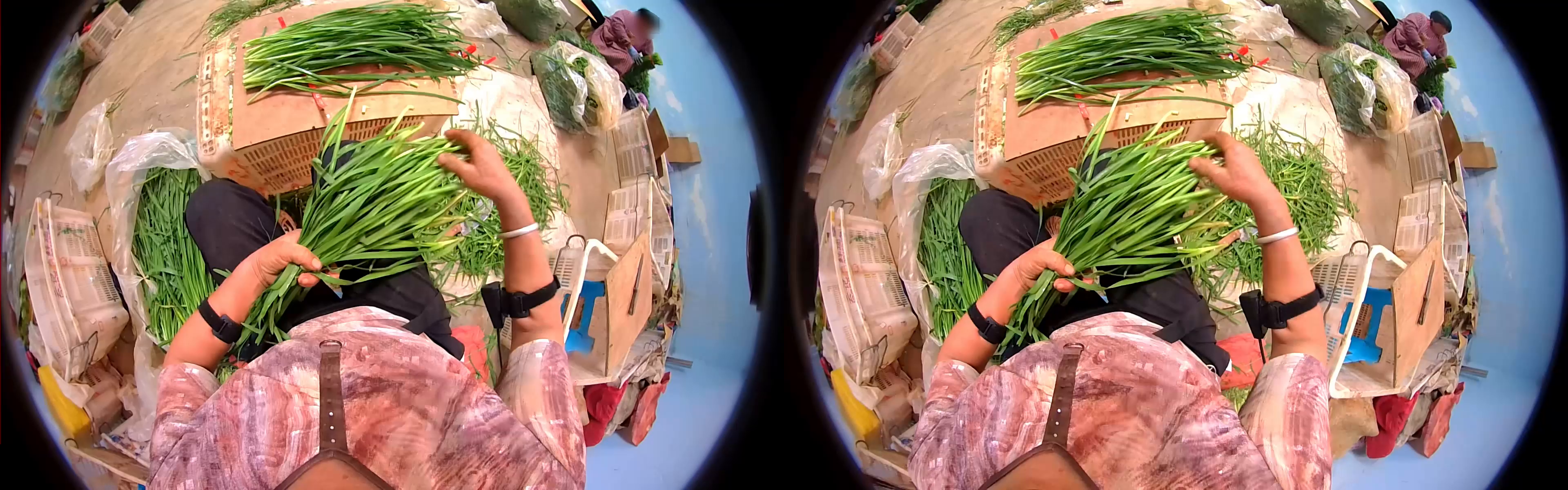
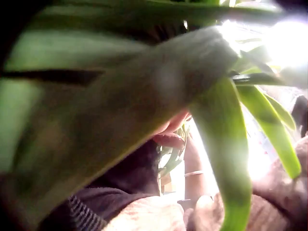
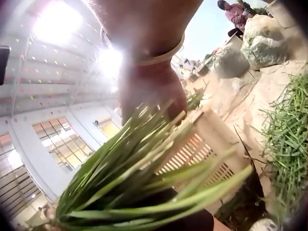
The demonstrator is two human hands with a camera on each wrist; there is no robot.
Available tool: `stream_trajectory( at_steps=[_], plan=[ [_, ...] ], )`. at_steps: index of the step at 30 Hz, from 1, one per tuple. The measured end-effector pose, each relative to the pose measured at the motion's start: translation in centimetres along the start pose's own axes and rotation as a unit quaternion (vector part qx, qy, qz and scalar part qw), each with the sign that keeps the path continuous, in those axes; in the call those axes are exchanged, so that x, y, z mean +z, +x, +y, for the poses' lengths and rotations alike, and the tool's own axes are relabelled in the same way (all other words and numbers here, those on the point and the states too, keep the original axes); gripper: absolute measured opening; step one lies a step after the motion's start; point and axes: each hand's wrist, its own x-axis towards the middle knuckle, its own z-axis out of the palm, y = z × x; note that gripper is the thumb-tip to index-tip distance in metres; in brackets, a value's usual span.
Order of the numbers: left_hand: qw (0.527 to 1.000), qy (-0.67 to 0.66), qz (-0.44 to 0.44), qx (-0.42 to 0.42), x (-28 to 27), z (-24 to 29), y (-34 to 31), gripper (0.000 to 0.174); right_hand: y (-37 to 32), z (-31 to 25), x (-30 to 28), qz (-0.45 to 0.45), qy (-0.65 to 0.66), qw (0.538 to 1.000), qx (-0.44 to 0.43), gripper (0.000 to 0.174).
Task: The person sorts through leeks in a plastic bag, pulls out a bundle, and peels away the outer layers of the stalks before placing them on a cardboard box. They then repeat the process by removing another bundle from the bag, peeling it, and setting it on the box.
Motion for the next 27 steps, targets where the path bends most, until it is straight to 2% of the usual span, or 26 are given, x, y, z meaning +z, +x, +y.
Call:
stream_trajectory(
  at_steps=[1,2,3,5,6,7,9,10,11,13,14,17,19,20,21,23,25,26,27],
  plan=[
    [1.0,-0.001,-0.001,-0.006,0.0,-0.2,-0.1,0.071,-0.5,0.2,0.8,-0.015,-0.02,0.999,-0.024,0.047],
    [1.0,-0.004,-0.008,0.0,0.2,-0.2,-0.2,0.071,-1.0,0.7,1.5,-0.025,0.044,0.999,0.006,0.043],
    [1.0,-0.006,-0.014,0.009,0.4,-0.1,-0.3,0.071,-1.7,0.0,1.2,-0.026,0.044,0.999,0.006,0.043],
    [1.0,-0.005,-0.019,0.024,0.8,0.0,-0.6,0.069,-3.5,-2.5,-0.5,0.019,0.212,0.969,0.126,0.041],
    [0.998,-0.004,-0.025,0.049,1.9,0.5,-1.1,0.063,-4.3,-3.1,-1.4,0.053,0.256,0.958,0.114,0.04],
    [0.997,-0.002,-0.031,0.073,2.9,1.0,-1.4,0.057,-5.2,-3.6,-2.3,0.072,0.334,0.938,0.053,0.039],
    [0.996,-0.002,-0.042,0.08,3.5,1.1,-1.1,0.058,-6.6,-4.6,-3.4,0.1,0.436,0.894,-0.033,0.033],
    [0.996,-0.021,-0.015,0.085,3.1,0.7,-0.6,0.059,-7.1,-3.5,-3.4,0.093,0.419,0.901,-0.056,0.027],
    [0.995,-0.039,0.012,0.09,2.6,0.3,-0.1,0.059,-7.1,-2.6,-3.4,0.065,0.377,0.923,-0.039,0.019],
    [0.996,-0.034,0.009,0.086,1.9,0.0,0.3,0.058,-7.1,-0.8,-2.2,0.015,0.275,0.955,0.108,0.014],
    [0.996,-0.009,0.009,0.085,2.1,0.2,0.2,0.057,-7.4,0.6,-1.7,-0.026,0.223,0.965,0.132,0.014],
    [0.997,0.017,0.022,0.071,1.7,-0.2,-0.4,0.056,-8.0,1.7,-1.8,-0.035,0.226,0.965,0.13,0.015],
    [0.997,0.023,0.036,0.06,2.0,0.0,-0.1,0.061,-7.6,1.3,-2.5,-0.056,0.177,0.97,0.158,0.017],
    [0.997,0.029,0.039,0.062,2.1,0.0,0.0,0.061,-7.3,0.8,-2.6,-0.027,-0.003,0.998,0.053,0.017],
    [0.997,0.029,0.039,0.064,2.2,0.0,0.1,0.061,-6.9,-0.1,-2.5,0.002,-0.183,0.982,-0.054,0.017],
    [0.994,0.063,0.055,0.077,2.4,-0.1,0.1,0.062,-5.7,-2.3,-2.0,0.01,-0.217,0.975,-0.049,0.017],
    [0.994,0.062,0.054,0.077,2.3,-0.2,0.3,0.063,-3.5,-3.5,-1.2,0.096,-0.266,0.952,-0.116,0.018],
    [0.993,0.068,0.053,0.08,2.3,-0.2,0.4,0.063,-2.5,-3.4,-0.8,0.092,-0.252,0.948,-0.172,0.029],
    [0.992,0.074,0.053,0.084,2.3,-0.2,0.4,0.063,-2.2,-3.6,0.0,0.093,-0.249,0.948,-0.174,0.029]
  ],
)
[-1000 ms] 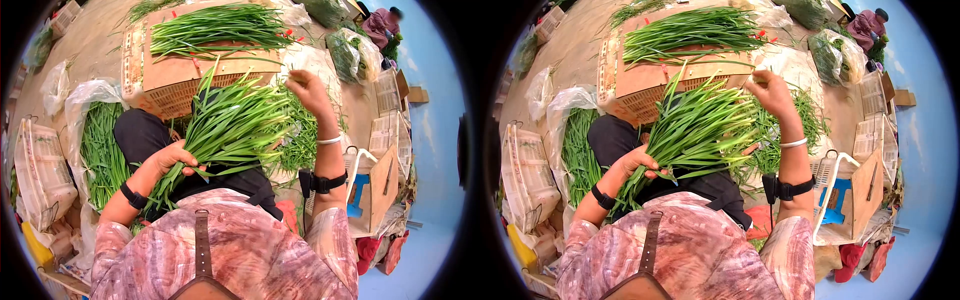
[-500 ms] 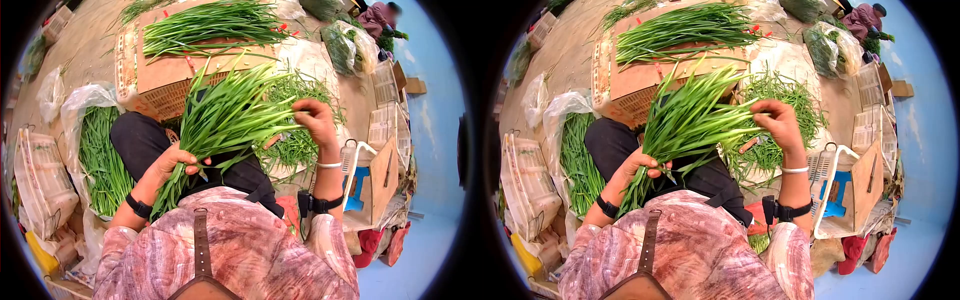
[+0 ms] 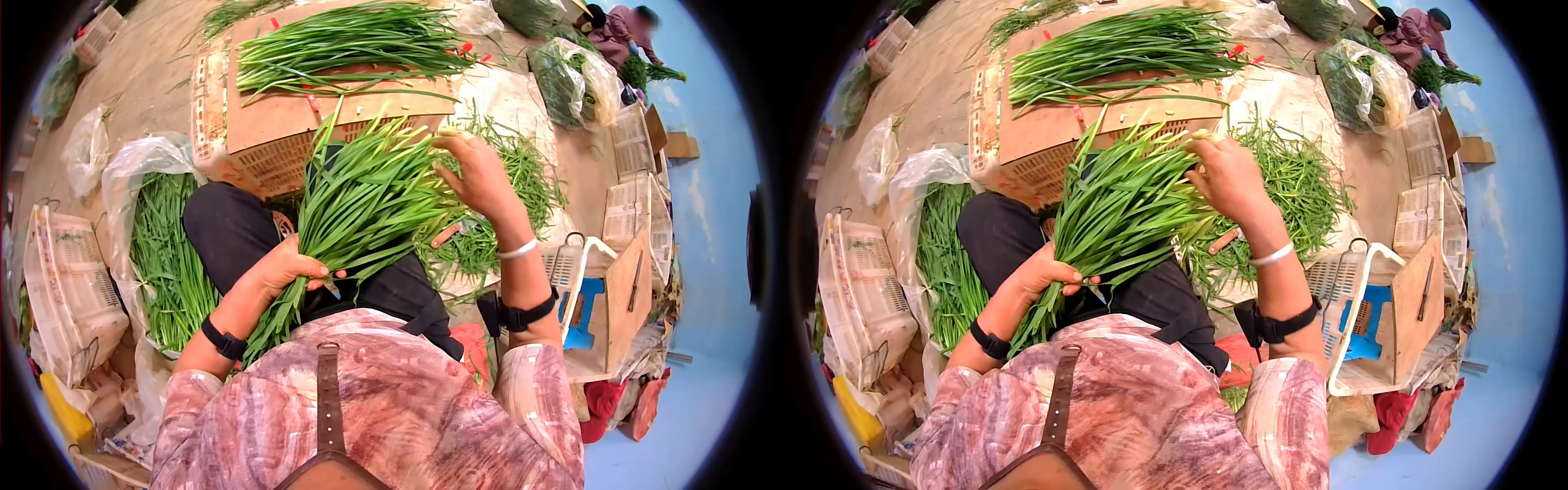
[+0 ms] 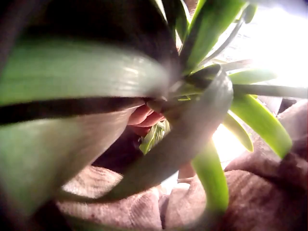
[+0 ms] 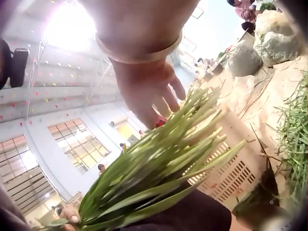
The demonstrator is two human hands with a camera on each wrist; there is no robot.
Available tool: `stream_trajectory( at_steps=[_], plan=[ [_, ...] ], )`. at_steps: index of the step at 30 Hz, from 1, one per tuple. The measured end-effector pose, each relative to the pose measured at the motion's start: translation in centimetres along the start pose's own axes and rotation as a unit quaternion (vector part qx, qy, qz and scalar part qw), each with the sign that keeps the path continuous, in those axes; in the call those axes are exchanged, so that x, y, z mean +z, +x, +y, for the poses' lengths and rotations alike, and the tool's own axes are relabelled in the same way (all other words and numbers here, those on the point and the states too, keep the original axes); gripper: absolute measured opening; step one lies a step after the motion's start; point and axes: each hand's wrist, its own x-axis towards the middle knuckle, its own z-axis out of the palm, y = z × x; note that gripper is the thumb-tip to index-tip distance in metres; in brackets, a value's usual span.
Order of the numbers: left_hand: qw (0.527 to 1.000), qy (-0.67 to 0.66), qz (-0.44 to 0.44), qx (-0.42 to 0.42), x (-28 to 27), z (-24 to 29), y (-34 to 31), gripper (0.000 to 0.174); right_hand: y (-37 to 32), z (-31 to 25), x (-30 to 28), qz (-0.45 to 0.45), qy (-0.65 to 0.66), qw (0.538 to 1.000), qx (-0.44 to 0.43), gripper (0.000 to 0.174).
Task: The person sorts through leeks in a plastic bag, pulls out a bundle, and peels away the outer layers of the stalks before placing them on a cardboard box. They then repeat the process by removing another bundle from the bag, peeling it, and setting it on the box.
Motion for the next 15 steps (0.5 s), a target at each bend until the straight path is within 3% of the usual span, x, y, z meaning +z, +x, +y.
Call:
stream_trajectory(
  at_steps=[2,3,4,6,8,10,11,12,14,15],
  plan=[
    [1.0,-0.005,0.008,0.002,0.2,-0.1,0.0,0.063,0.3,-0.6,1.2,-0.109,0.061,0.991,0.051,0.043],
    [1.0,0.0,0.013,0.013,0.2,-0.1,-0.1,0.063,-0.3,-0.6,2.0,-0.105,0.016,0.992,0.064,0.057],
    [1.0,0.002,0.02,0.024,0.3,-0.2,-0.2,0.063,-0.7,-1.1,1.7,-0.108,0.016,0.992,0.058,0.057],
    [1.0,-0.004,0.012,0.021,-0.1,-0.7,-0.3,0.062,-1.6,-2.1,1.2,-0.027,0.023,0.991,0.129,0.06],
    [0.999,0.013,0.021,0.036,-0.1,-0.8,-0.2,0.061,-2.3,-2.5,1.9,-0.015,0.006,0.988,0.151,0.055],
    [0.999,0.024,0.018,0.038,0.0,-0.6,-0.2,0.061,-2.2,-2.9,2.2,0.089,-0.115,0.983,0.116,0.048],
    [0.999,0.033,0.017,0.038,0.1,-0.7,-0.2,0.06,-2.2,-3.1,1.8,0.095,-0.092,0.985,0.112,0.032],
    [0.999,0.033,0.016,0.037,0.1,-0.8,-0.2,0.06,-2.3,-3.0,2.0,0.094,-0.092,0.985,0.114,0.032],
    [0.999,0.029,0.016,0.039,0.1,-0.8,0.0,0.059,-2.5,-2.4,2.5,-0.115,-0.007,0.978,0.176,0.025],
    [0.999,0.029,0.014,0.04,0.0,-0.8,0.1,0.059,-2.5,-2.2,2.5,-0.138,0.037,0.978,0.154,0.019]
  ],
)
